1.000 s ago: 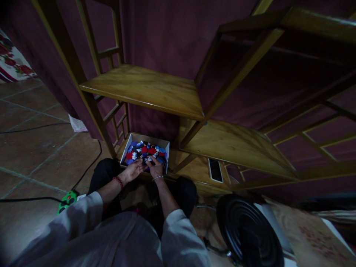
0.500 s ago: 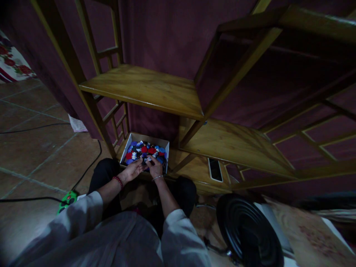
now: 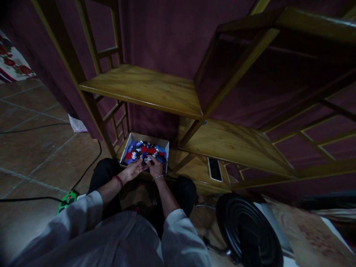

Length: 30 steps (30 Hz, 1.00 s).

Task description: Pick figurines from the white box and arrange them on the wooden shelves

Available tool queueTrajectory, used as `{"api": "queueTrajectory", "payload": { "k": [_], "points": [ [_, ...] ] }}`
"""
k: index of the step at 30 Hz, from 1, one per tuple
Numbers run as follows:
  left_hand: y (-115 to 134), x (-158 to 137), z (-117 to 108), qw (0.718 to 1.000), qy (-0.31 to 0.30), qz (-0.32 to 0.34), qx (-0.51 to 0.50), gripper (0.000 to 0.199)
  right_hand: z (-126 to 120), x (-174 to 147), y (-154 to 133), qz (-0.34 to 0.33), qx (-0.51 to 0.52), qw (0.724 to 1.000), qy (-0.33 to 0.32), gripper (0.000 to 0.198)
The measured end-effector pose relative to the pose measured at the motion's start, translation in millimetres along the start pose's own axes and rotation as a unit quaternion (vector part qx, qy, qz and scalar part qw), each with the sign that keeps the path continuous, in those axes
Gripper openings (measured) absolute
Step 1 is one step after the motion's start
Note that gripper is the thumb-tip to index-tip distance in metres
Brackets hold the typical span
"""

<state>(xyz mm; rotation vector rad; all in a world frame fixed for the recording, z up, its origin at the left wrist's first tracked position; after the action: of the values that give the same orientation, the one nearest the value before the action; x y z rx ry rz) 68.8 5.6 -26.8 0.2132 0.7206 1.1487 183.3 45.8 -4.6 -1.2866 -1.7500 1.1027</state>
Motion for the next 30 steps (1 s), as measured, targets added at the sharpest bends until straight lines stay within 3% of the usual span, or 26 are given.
{"api": "queueTrajectory", "payload": {
  "k": [11, 30],
  "points": [
    [-0.6, -0.3, -1.2, 1.000, 0.014, -0.005, 0.002, 0.021, -1.9, -0.6, -1.6, 0.007, -0.017, 1.000, 0.004, 0.031],
    [-1.2, 0.2, -2.7, 1.000, 0.015, -0.013, 0.007, 0.022, 2.7, 6.4, 25.0, 0.015, 0.074, 0.997, 0.028, 0.033]
  ]
}}
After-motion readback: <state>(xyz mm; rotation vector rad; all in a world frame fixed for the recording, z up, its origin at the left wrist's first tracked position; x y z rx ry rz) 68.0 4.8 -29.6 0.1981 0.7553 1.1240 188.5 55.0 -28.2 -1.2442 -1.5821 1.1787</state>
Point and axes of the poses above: each hand's wrist, its own x-axis towards the middle knuckle, its own z-axis out of the palm, y = z × x, the point moved 6 cm from there along x, towards the middle knuckle, and after that the axes turned 8 degrees about -y, right-handed, at the moved point
